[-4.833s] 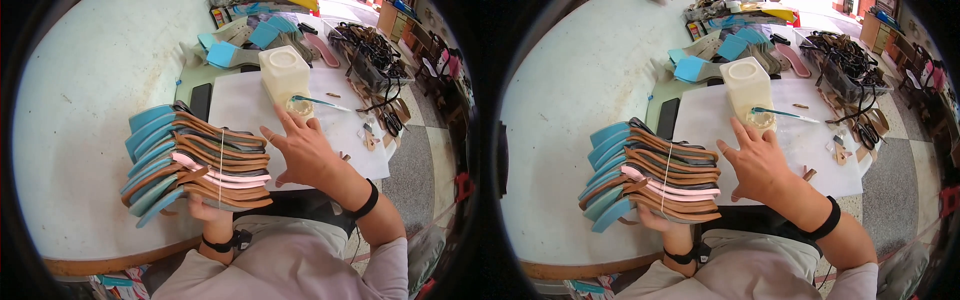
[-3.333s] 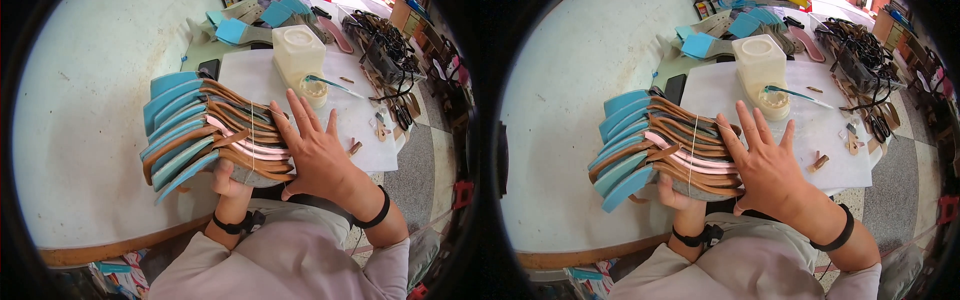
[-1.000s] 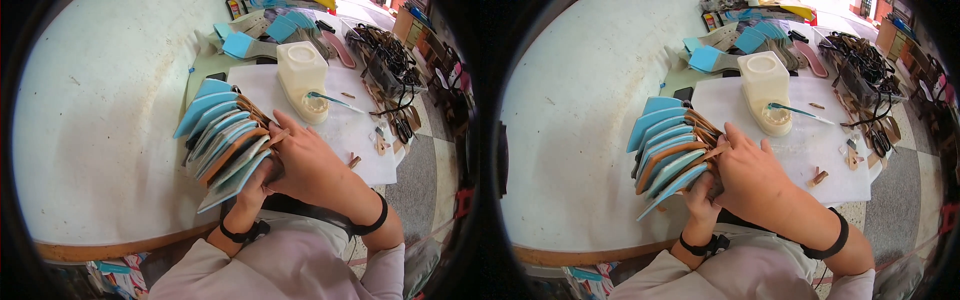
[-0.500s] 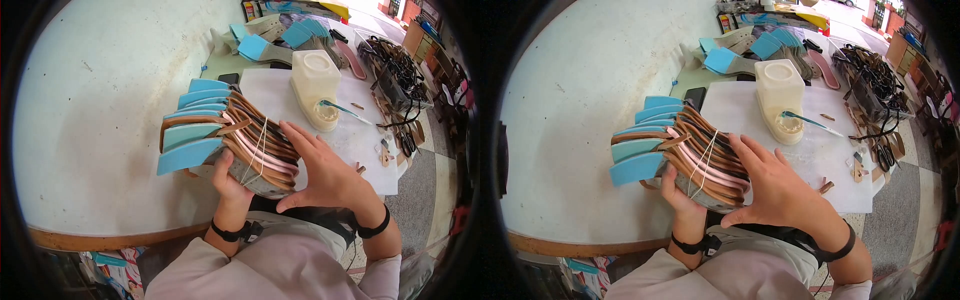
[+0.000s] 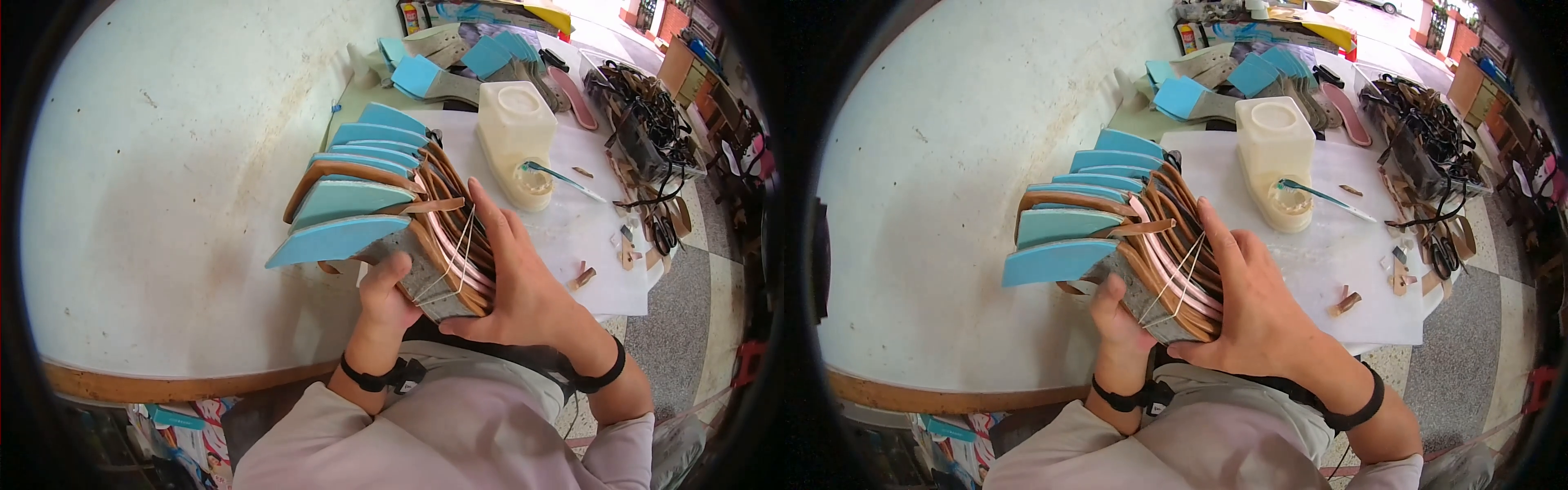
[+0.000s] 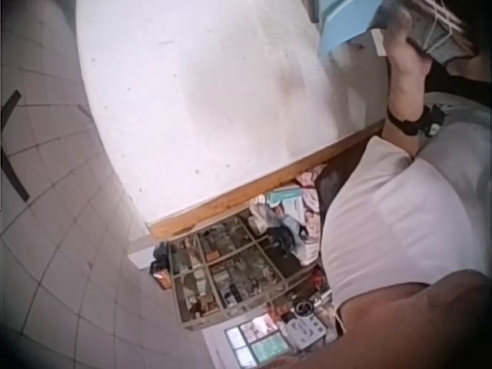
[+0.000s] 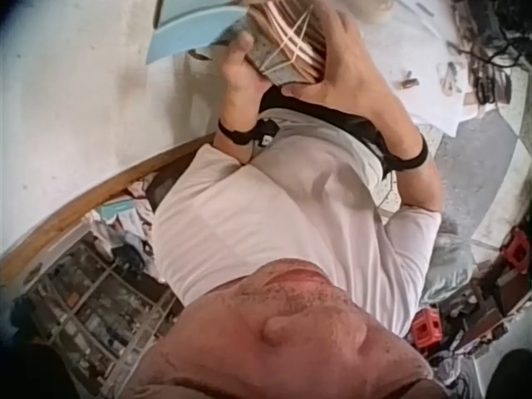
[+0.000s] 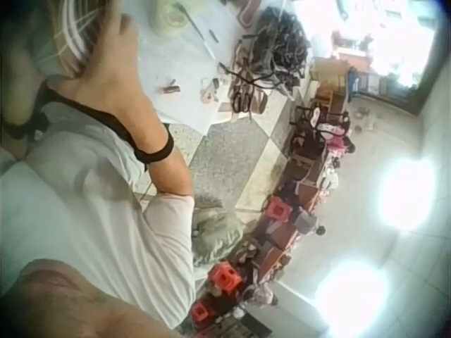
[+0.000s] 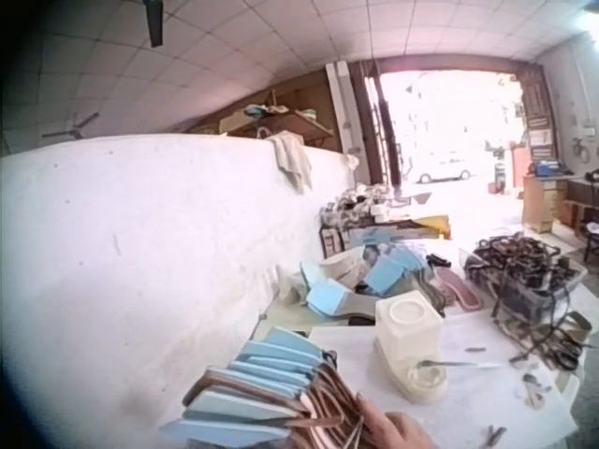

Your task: Applying glue to the edges of shoe components and assembling them.

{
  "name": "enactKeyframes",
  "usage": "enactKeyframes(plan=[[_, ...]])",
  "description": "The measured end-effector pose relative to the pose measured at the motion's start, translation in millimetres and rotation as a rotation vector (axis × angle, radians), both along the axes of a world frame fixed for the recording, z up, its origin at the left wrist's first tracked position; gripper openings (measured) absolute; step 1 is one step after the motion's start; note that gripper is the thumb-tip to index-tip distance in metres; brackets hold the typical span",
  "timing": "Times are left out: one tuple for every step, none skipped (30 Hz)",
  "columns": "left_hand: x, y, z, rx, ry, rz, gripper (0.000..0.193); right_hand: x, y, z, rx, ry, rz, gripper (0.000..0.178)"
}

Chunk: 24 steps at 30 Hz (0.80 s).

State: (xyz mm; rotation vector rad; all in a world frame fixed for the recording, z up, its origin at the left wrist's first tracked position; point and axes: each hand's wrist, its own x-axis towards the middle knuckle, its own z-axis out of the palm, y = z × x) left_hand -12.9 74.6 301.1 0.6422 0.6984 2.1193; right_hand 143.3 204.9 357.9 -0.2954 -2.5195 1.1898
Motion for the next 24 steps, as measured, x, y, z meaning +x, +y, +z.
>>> enactKeyframes(plan=[[-1,0,-3,0.075,-0.036,-0.06,0.082,2,1,3,-0.009,0.006,-0.002,0.146],[-4,-2,-8,0.077,-0.034,-0.06,0.082,2,1,5,-0.007,0.007,-0.003,0.146],[-7,-3,-10,0.075,-0.005,-0.106,0.087,3,1,6,-0.012,0.004,0.002,0.146],[-10,-4,-12,0.072,0.025,-0.15,0.092,3,1,7,-0.018,0.001,0.008,0.146],[-12,-5,-13,0.072,0.026,-0.151,0.092,3,0,6,-0.018,0.002,0.007,0.146],[-14,-5,-10,0.069,0.056,-0.175,0.094,3,-2,4,-0.058,0.026,-0.001,0.142],[-14,-4,-7,0.064,0.085,-0.198,0.096,3,-4,1,-0.098,0.05,-0.008,0.138],[-8,-3,-5,0.077,0.051,-0.159,0.085,3,-5,-3,-0.098,0.05,-0.006,0.138],[-4,-2,-1,0.077,0.053,-0.155,0.085,3,-7,-8,-0.096,0.107,-0.024,0.131],[0,-2,1,-0.011,-0.008,-0.064,0.078,3,-8,-12,-0.093,0.163,-0.041,0.124],[4,-1,4,-0.099,-0.07,0.027,0.071,5,-9,-14,-0.093,0.163,-0.037,0.124],[7,1,8,-0.088,-0.076,0.059,0.063,6,-10,-17,-0.077,0.199,-0.028,0.116],[5,1,7,-0.089,-0.076,0.067,0.063,8,-10,-20,-0.062,0.234,-0.019,0.108],[1,1,3,-0.065,-0.132,0.023,0.062,12,-11,-16,-0.063,0.234,-0.013,0.108],[-2,0,1,-0.042,-0.189,-0.02,0.062,17,-13,-7,0.124,0.111,-0.015,0.105],[-5,0,0,0.007,-0.202,-0.082,0.061,21,-14,0,0.311,-0.012,-0.018,0.103],[-5,-1,-1,0.007,-0.203,-0.077,0.061,21,-16,4,0.31,-0.012,-0.012,0.103],[-4,1,5,-0.013,-0.164,-0.121,0.062,21,-17,6,0.309,-0.015,-0.025,0.104],[-2,2,8,-0.033,-0.125,-0.165,0.064,20,-17,8,0.307,-0.017,-0.039,0.106],[2,3,5,-0.108,-0.107,-0.109,0.067,21,-18,11,0.308,-0.017,-0.037,0.106],[5,4,5,-0.108,-0.107,-0.103,0.067,20,-18,14,0.312,-0.01,-0.004,0.107],[7,5,5,-0.085,-0.111,-0.118,0.067,20,-19,15,0.317,-0.001,0.03,0.108],[9,5,6,-0.063,-0.115,-0.133,0.068,18,-20,16,0.316,0.001,0.035,0.108],[12,8,8,-0.062,-0.118,-0.138,0.068,17,-22,17,0.276,-0.005,0.056,0.113]])
